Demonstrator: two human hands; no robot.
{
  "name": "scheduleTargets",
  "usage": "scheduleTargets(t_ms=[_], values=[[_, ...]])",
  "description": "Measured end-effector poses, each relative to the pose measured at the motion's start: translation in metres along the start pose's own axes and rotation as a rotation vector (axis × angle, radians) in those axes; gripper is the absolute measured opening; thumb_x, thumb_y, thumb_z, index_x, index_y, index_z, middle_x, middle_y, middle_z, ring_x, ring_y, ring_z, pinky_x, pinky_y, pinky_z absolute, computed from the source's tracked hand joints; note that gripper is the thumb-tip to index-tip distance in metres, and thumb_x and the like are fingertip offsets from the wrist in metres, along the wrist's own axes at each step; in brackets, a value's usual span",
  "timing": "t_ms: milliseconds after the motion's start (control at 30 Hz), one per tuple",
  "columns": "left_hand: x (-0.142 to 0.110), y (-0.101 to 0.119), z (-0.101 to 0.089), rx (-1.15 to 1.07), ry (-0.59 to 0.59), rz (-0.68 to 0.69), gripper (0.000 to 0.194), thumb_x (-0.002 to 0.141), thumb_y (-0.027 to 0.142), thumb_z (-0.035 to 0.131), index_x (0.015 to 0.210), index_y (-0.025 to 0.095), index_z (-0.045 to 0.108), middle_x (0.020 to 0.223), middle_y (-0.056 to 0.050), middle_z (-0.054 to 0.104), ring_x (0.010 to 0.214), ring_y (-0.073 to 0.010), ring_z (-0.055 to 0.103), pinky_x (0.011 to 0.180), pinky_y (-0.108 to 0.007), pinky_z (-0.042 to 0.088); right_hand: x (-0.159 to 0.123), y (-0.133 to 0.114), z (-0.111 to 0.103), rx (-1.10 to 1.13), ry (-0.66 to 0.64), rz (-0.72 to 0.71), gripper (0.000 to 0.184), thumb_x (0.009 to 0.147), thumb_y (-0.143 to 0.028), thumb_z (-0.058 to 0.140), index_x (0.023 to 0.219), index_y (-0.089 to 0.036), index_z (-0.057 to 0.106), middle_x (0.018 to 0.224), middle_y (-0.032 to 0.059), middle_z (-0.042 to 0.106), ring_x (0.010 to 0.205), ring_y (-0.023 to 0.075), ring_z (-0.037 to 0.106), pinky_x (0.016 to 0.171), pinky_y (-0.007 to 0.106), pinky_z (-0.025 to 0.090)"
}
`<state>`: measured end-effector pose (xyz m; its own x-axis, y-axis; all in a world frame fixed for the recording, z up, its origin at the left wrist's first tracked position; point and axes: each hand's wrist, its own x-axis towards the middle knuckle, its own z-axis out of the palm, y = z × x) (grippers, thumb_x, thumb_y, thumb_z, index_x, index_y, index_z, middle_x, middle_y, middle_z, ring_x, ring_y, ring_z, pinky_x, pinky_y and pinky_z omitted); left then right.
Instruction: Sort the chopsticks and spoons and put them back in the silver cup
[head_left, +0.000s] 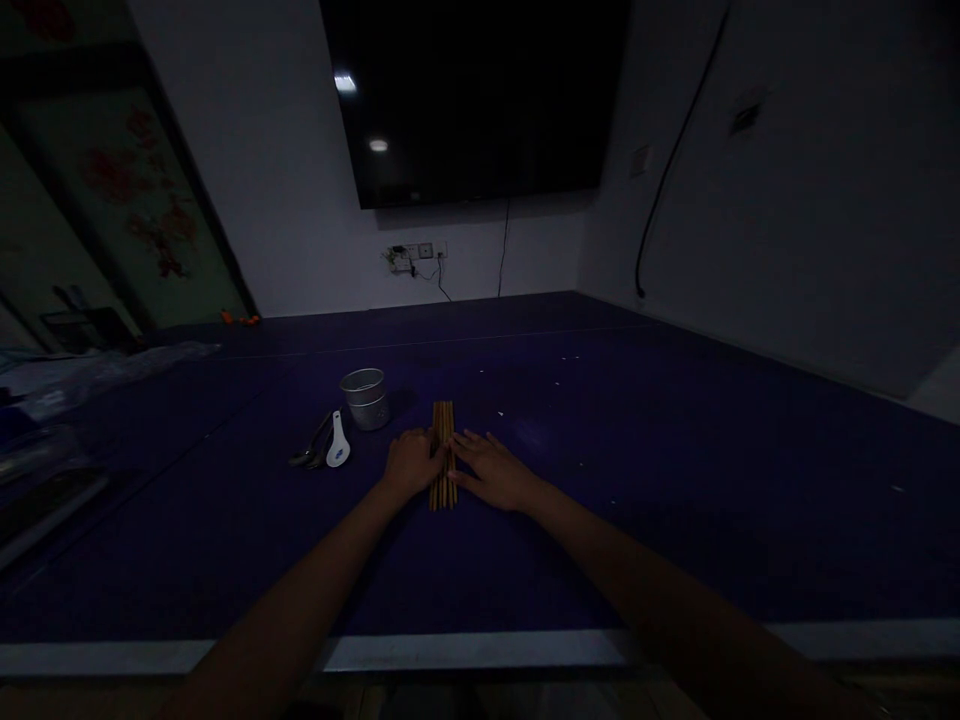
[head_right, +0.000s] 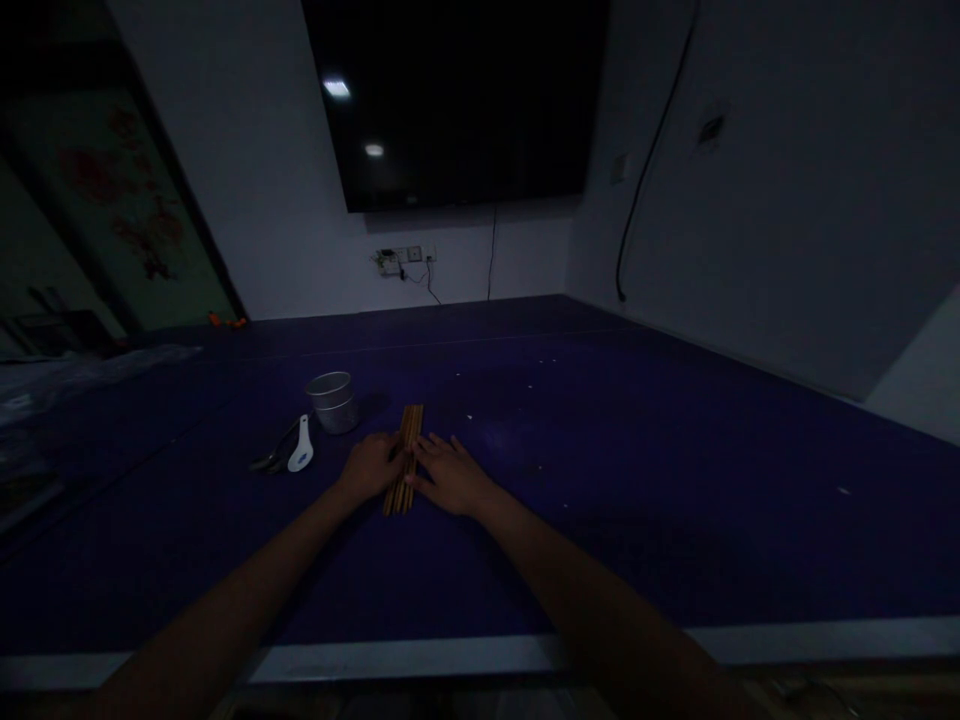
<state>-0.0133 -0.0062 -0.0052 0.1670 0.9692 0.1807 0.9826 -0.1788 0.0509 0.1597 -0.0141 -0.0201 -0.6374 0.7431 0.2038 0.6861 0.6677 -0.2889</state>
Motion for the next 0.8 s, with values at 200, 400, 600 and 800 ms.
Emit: scheduleTargets(t_ms=[200, 400, 600, 800], values=[[-0.0002, 0.0002, 0.0, -0.001, 0.001, -0.012, 0.042, 0.095, 0.045, 0.034, 0.111, 0.019, 0.062, 0.104, -0.012, 0.069, 0.101, -0.024, 0.063, 0.082, -0.033, 0.046, -0.0001, 0.0009, 0.0019, -0.003, 0.014, 0.001, 0.063, 0.096, -0.053, 0.031, 0.146, -0.016, 0.038, 0.152, 0.0146, 0.037, 0.143, 0.0285, 0.026, 0.114, 0.055, 0.02], [0.001, -0.0021, 0.0019, -0.006, 0.022, -0.008, 0.042, 0.095, 0.044, 0.034, 0.11, 0.018, 0.063, 0.106, -0.012, 0.069, 0.102, -0.0239, 0.064, 0.081, -0.032, 0.047, 0.0004, 0.0015, 0.0021, -0.001, 0.011, 0.006, 0.06, 0.097, -0.05, 0.031, 0.146, -0.016, 0.038, 0.152, 0.0141, 0.037, 0.143, 0.0281, 0.027, 0.114, 0.054, 0.02], [-0.0002, -0.0008, -0.0006, -0.001, 0.02, -0.017, 0.042, 0.095, 0.041, 0.033, 0.112, 0.018, 0.064, 0.105, -0.013, 0.069, 0.101, -0.024, 0.064, 0.083, -0.033, 0.047, 0.0005, 0.0023, 0.0029, -0.005, 0.008, 0.011, 0.058, 0.097, -0.048, 0.032, 0.147, -0.018, 0.037, 0.152, 0.013, 0.037, 0.143, 0.0275, 0.027, 0.114, 0.054, 0.02], [0.0, -0.0007, -0.0011, 0.024, 0.013, -0.032, 0.042, 0.096, 0.041, 0.033, 0.108, 0.018, 0.065, 0.105, -0.013, 0.07, 0.099, -0.0235, 0.065, 0.082, -0.032, 0.047, 0.0013, 0.0035, 0.0034, -0.009, -0.004, 0.001, 0.058, 0.097, -0.045, 0.033, 0.147, -0.015, 0.035, 0.152, 0.0142, 0.036, 0.142, 0.0287, 0.027, 0.114, 0.055, 0.02]])
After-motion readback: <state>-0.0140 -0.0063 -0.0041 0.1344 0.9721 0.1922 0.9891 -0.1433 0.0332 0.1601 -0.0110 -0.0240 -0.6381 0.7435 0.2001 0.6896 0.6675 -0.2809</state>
